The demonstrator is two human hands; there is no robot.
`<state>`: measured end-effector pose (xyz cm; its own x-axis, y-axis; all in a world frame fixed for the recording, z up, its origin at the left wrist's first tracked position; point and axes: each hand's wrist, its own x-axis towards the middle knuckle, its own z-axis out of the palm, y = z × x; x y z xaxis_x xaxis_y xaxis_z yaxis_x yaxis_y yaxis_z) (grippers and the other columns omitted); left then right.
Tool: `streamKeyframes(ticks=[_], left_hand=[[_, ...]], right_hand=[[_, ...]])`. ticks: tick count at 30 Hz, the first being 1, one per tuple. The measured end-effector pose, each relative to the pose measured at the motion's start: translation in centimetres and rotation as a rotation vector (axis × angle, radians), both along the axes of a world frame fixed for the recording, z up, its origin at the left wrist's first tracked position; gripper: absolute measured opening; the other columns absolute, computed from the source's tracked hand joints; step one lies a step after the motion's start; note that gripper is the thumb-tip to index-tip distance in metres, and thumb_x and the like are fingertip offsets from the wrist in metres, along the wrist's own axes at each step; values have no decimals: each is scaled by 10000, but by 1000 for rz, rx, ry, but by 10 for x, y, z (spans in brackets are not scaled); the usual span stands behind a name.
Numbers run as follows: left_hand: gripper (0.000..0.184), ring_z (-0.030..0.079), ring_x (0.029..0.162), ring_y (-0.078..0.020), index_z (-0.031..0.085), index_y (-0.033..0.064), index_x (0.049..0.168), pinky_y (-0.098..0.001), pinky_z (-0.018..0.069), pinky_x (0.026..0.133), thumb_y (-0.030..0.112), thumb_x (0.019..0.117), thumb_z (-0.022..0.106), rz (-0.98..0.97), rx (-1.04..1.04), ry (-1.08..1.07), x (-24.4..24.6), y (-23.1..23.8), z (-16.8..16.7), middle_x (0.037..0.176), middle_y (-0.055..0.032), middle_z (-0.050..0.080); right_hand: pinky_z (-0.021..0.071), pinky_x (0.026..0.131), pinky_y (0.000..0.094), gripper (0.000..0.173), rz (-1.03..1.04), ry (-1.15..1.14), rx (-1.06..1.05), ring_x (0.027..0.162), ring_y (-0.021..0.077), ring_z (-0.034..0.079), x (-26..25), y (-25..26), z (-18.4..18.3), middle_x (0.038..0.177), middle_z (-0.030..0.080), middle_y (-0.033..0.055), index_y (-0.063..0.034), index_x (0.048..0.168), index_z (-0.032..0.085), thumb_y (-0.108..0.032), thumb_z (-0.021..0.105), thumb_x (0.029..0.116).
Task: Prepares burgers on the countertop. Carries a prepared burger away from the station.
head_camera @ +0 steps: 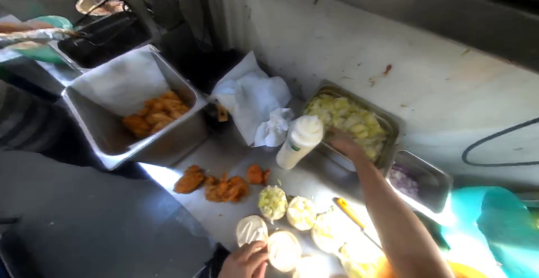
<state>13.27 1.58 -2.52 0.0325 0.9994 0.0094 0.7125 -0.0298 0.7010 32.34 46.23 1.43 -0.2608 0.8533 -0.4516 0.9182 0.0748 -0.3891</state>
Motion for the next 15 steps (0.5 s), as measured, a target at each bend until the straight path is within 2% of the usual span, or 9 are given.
streamKeyframes(ticks=[3, 6, 7, 9, 12, 15], left_hand=[[202, 724, 1002, -240, 795, 136, 1060, -387, 614, 822, 227, 978, 634, -24, 68, 27, -3, 9, 0, 1226, -86, 717], [197, 721, 1007, -200, 787, 152, 1047, -343, 612, 826, 250, 982, 629, -52, 127, 38, 0, 15, 0, 1214, -62, 718], [196, 720, 1005, -190, 785, 153, 1037, -333, 611, 825, 257, 983, 628, -66, 137, 31, 2, 16, -2, 1209, -56, 720], [194, 719, 1003, -188, 784, 152, 1027, -333, 610, 826, 260, 982, 630, -105, 135, 13, 5, 17, -5, 1206, -53, 720], [193, 717, 1002, -197, 789, 151, 1040, -341, 608, 833, 260, 980, 641, -160, 119, -15, 6, 16, -4, 1210, -55, 719], [212, 707, 1036, -193, 785, 163, 1081, -349, 602, 861, 283, 992, 636, -187, 76, -53, 3, 16, -3, 1237, -46, 709]], right_hand=[[416, 1027, 677, 384, -25, -10, 21, 1257, 485, 557, 9, -2, 9, 1351, 598, 280, -50, 1351, 629, -176, 666, 990], [460, 962, 691, 349, -128, 70, 134, 1152, 478, 618, 26, -2, 22, 1239, 658, 272, -49, 1247, 695, -204, 738, 937], [485, 945, 672, 304, -180, 119, 166, 1111, 457, 644, 32, -2, 27, 1206, 673, 266, -43, 1208, 712, -178, 731, 937], [574, 895, 572, 261, -310, 252, 161, 1025, 375, 700, 41, -5, 36, 1185, 679, 234, -38, 1191, 699, -130, 717, 947], [601, 865, 503, 271, -451, 437, 165, 998, 332, 709, 55, -13, 49, 1197, 670, 230, -7, 1187, 687, -70, 727, 927], [600, 822, 424, 256, -413, 578, 243, 940, 242, 684, 69, -40, 78, 1128, 667, 192, 16, 1168, 673, -64, 718, 929]])
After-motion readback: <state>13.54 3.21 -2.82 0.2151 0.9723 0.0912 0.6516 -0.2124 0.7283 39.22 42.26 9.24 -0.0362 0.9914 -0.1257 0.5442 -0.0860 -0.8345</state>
